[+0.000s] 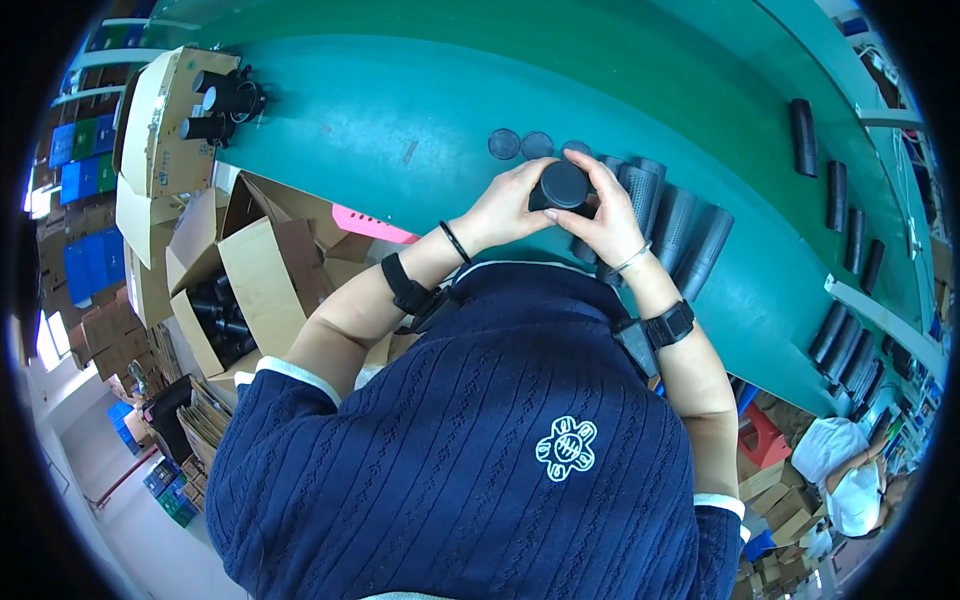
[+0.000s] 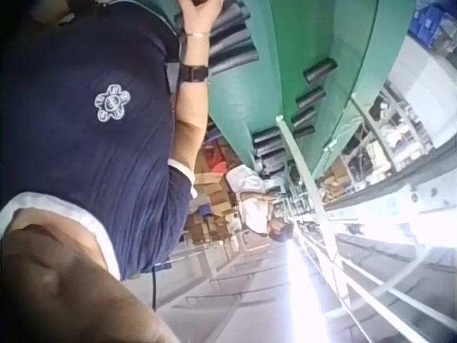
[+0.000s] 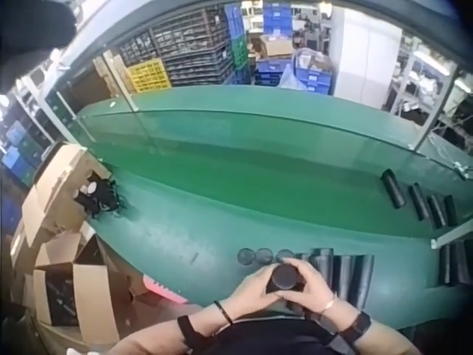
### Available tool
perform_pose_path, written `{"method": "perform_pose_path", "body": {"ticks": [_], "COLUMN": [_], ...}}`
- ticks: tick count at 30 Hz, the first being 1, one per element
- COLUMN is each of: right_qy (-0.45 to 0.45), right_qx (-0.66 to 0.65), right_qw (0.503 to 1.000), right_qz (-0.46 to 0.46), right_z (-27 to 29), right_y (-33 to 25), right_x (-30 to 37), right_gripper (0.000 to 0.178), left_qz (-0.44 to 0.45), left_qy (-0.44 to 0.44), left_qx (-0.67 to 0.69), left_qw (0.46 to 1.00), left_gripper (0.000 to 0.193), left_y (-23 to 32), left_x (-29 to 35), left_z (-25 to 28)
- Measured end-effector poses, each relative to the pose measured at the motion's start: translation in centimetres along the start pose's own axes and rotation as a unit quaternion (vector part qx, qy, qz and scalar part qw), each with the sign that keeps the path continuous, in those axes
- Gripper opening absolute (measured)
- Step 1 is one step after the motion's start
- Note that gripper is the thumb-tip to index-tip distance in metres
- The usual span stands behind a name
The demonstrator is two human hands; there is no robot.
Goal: The person fits caps onto cylinders by hand, moves the capped cylinders aside, and then gathers several cylinders together to place them into a cardboard box. After filling the box, the person returns to the workstation to continue fitting caps onto the remaining cylinders.
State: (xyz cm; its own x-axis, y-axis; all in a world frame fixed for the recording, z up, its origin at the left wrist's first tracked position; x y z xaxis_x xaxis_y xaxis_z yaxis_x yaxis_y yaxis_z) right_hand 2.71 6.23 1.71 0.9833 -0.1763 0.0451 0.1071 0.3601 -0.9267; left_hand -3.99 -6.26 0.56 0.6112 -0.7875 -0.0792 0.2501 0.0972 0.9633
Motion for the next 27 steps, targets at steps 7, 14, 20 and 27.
{"method": "perform_pose_path", "body": {"ticks": [7,14,20,27], "right_qy": [-0.002,0.015,-0.023,-0.163], "right_qx": [0.118,-0.031,-0.091,-0.106], "right_qw": [0.992,0.998,0.991,0.969], "right_qz": [0.042,-0.062,-0.100,-0.155], "right_z": [0.5,0.9,0.3,1.9], "right_y": [0.2,2.8,3.3,3.2], "right_x": [-0.4,0.2,0.6,0.5], "right_gripper": [0.063,0.058,0.060,0.049], "left_qz": [0.001,0.026,0.072,0.128], "left_qy": [-0.003,-0.033,-0.059,-0.142], "left_qx": [-0.030,-0.033,-0.101,-0.175], "left_qw": [1.000,0.999,0.991,0.966], "left_gripper": [0.055,0.060,0.054,0.052], "left_y": [0.1,0.0,-0.1,0.0], "left_x": [-0.3,-1.8,-1.8,-0.7], "left_z": [-0.3,-1.6,-1.4,-0.5]}}
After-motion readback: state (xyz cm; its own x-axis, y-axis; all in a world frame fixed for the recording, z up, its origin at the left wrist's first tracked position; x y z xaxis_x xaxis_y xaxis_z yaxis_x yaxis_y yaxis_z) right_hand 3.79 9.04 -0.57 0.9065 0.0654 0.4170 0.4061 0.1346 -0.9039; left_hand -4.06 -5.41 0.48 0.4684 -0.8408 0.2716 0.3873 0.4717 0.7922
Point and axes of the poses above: each hand's wrist, its own x-axis away from the middle knuckle, its own z-axis out of the back of the hand, y = z × x, the point moved 6 cm from there along -x, towards the middle knuckle, and after that the axes turned 10 degrees about x, right-handed, at the moved point
